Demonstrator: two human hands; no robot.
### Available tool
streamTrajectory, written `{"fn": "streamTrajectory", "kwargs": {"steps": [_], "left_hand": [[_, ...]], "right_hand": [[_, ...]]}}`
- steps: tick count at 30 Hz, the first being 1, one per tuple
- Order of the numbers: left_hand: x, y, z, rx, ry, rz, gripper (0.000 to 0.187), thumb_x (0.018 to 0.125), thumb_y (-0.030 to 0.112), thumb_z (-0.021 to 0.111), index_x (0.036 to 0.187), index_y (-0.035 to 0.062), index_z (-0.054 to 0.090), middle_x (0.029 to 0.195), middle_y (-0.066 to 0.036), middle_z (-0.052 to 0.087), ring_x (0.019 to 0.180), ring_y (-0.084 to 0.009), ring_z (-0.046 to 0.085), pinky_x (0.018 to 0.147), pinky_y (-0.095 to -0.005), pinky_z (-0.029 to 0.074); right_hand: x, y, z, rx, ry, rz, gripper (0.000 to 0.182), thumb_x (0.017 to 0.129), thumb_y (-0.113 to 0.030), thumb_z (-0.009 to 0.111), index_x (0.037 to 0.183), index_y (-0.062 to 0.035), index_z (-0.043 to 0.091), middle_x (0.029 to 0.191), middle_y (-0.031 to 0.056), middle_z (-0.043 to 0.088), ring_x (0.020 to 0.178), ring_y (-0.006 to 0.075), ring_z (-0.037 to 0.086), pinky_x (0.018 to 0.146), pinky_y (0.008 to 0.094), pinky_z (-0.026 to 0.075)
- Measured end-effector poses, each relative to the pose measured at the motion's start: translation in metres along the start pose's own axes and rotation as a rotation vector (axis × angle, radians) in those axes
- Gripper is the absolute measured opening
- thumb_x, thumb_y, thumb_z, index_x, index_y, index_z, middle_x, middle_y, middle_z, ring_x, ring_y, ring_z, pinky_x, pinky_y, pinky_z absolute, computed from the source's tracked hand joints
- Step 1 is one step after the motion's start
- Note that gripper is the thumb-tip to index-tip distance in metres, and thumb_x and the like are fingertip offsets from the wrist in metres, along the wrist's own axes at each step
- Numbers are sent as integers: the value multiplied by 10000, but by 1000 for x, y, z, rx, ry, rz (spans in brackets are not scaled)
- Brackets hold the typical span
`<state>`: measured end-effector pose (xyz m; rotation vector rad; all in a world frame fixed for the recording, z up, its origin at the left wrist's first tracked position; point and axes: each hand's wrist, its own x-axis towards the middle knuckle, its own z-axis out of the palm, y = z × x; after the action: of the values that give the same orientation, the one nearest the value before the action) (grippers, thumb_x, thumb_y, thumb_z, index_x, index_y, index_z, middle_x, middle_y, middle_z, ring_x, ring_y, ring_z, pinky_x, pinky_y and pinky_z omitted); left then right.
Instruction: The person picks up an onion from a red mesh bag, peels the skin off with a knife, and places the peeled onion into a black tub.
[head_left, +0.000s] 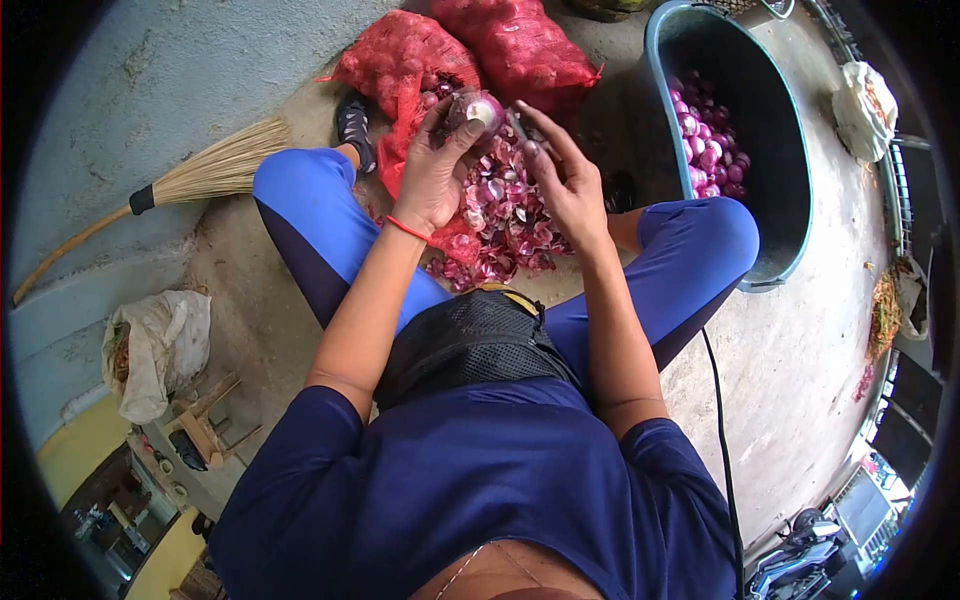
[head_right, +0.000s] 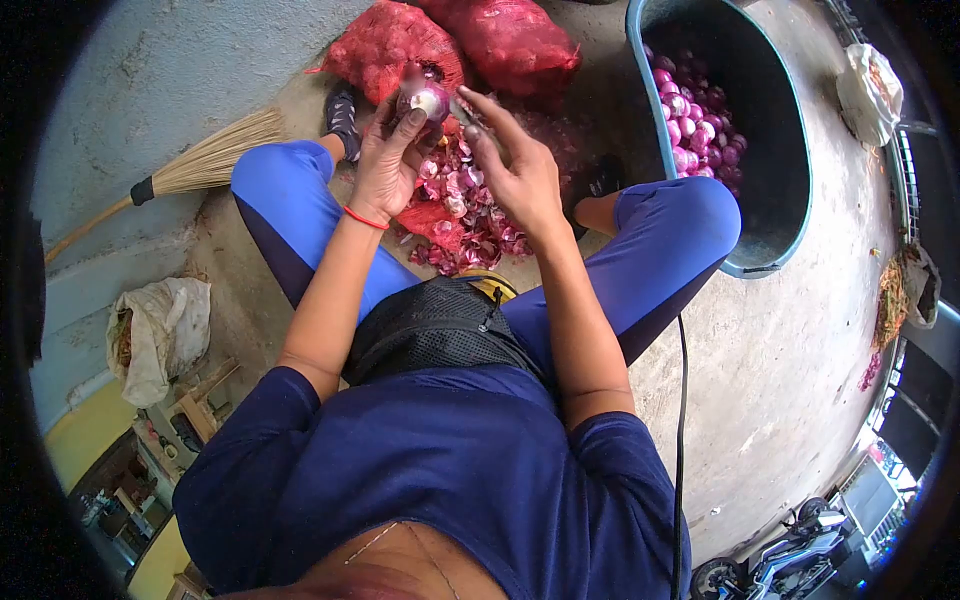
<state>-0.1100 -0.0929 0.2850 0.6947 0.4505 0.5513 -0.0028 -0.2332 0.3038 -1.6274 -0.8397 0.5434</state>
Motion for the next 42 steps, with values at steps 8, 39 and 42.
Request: {"fn": "streamTrajectory", "kwargs": {"steps": [8,39,42], "left_hand": [[-2,-1,0,-45,-34,-57,368,886,77,714,1227,120,583,1198,-18,614,1067,-166,618,909,-342,554],[-3,0,3,-91,-75,-30,395,877,24,704,1238,112,571,1202,-40,614,1107,-187,609,971,-349,524],[-3,0,3,-74,-66,-23,395,878,17,701,1237,122,577,1202,-36,616,1109,-185,610,966,-347,526]], "right_hand": [[-1,9,10,-173,46,-92,455,928,-199,588,1373,-289,558,1197,139,666,1084,316,657,906,360,500],[6,9,-1,29,86,43,400,973,-189,551,1372,-207,568,1200,87,690,1075,153,652,924,300,472],[4,2,-1,122,46,79,417,975,-208,561,1392,-198,548,1199,94,689,1058,134,645,923,296,470]]}}
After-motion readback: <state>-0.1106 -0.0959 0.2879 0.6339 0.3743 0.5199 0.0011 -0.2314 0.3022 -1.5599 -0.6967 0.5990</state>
